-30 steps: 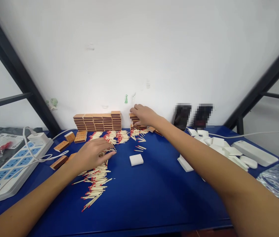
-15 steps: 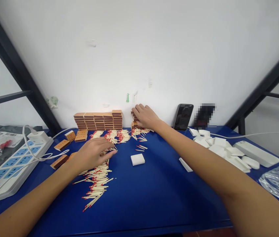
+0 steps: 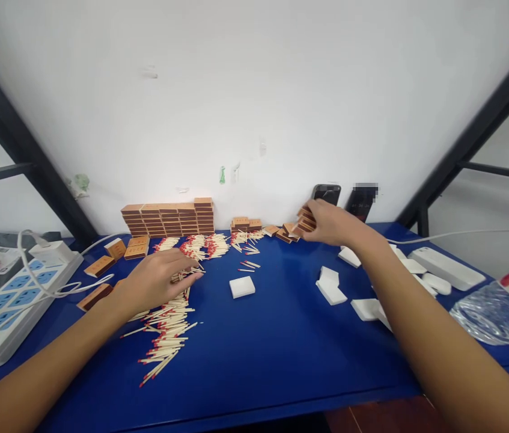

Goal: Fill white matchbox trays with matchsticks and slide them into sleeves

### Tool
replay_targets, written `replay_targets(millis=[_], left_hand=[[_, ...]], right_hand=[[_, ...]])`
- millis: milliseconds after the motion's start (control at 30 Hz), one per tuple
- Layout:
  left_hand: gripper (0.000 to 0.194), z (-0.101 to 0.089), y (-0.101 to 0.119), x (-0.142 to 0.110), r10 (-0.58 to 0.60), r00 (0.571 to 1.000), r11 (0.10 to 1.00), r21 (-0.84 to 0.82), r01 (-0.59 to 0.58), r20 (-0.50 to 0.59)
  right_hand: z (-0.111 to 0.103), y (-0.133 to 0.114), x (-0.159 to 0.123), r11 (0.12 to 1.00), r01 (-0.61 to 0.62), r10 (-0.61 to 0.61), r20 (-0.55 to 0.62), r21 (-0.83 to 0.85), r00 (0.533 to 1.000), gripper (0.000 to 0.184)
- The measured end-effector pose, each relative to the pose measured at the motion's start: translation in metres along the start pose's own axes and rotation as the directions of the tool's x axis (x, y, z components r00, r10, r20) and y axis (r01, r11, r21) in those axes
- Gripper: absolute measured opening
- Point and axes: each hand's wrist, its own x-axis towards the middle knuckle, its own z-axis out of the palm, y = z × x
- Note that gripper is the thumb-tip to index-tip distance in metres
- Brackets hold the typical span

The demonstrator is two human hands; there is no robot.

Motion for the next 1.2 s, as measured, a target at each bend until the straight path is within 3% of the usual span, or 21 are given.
replay_targets(millis=[67,167,267,367,467,533,667,833,1100,1200], left_hand=[[0.023,0.003,0.0,-0.001,-0.012,1.0,1.0,-0.024,0.013,0.027],[0.023,0.004,0.001,-0.002,-0.055,0.996,0.997,-0.045,0.058,0.077],[0.025,0.003,0.002,-0.001,-0.074,0.994,0.995,-0.059,0.079,0.086],[0.026,0.003,0.001,-0.001,-0.056,0.997,0.996,-0.059,0.06,0.053],[0.027,0.003,0.0,-0.001,-0.04,0.998,0.997,-0.059,0.042,0.043],[0.026,0.003,0.001,-0.001,-0.047,0.998,0.996,-0.067,0.051,0.048],[0.026,0.001,0.004,0.0,-0.064,0.995,0.995,-0.078,0.07,0.071],[0.027,-0.001,0.006,0.001,-0.035,0.998,0.997,-0.072,0.039,0.055],[0.022,0.001,0.003,0.004,-0.037,0.998,0.996,-0.081,0.04,0.046],[0.017,-0.003,0.006,0.006,0.017,0.999,0.998,-0.055,-0.019,-0.036]], right_hand=[[0.005,0.022,-0.016,0.994,-0.093,0.085,0.121,0.057,0.989,0.052],[0.019,0.034,-0.026,0.982,-0.166,0.144,0.219,0.085,0.965,0.052],[0.03,0.034,-0.025,0.981,-0.171,0.141,0.267,0.091,0.953,0.069],[0.036,0.029,-0.02,0.991,-0.114,0.103,0.144,0.07,0.984,0.085],[0.043,0.018,-0.012,0.999,-0.033,0.033,-0.035,0.016,0.999,0.079],[0.049,0.009,-0.006,1.0,0.0,-0.001,-0.091,-0.011,0.996,0.074],[0.061,-0.006,0.004,0.993,0.055,-0.063,-0.073,-0.101,0.995,0.055],[0.065,-0.005,0.005,0.986,0.067,-0.076,-0.053,-0.152,0.996,0.032],[0.062,0.003,-0.001,0.989,0.029,-0.036,-0.046,-0.143,0.998,0.037],[0.064,0.007,-0.006,0.995,0.073,-0.077,-0.068,-0.065,0.995,0.047]])
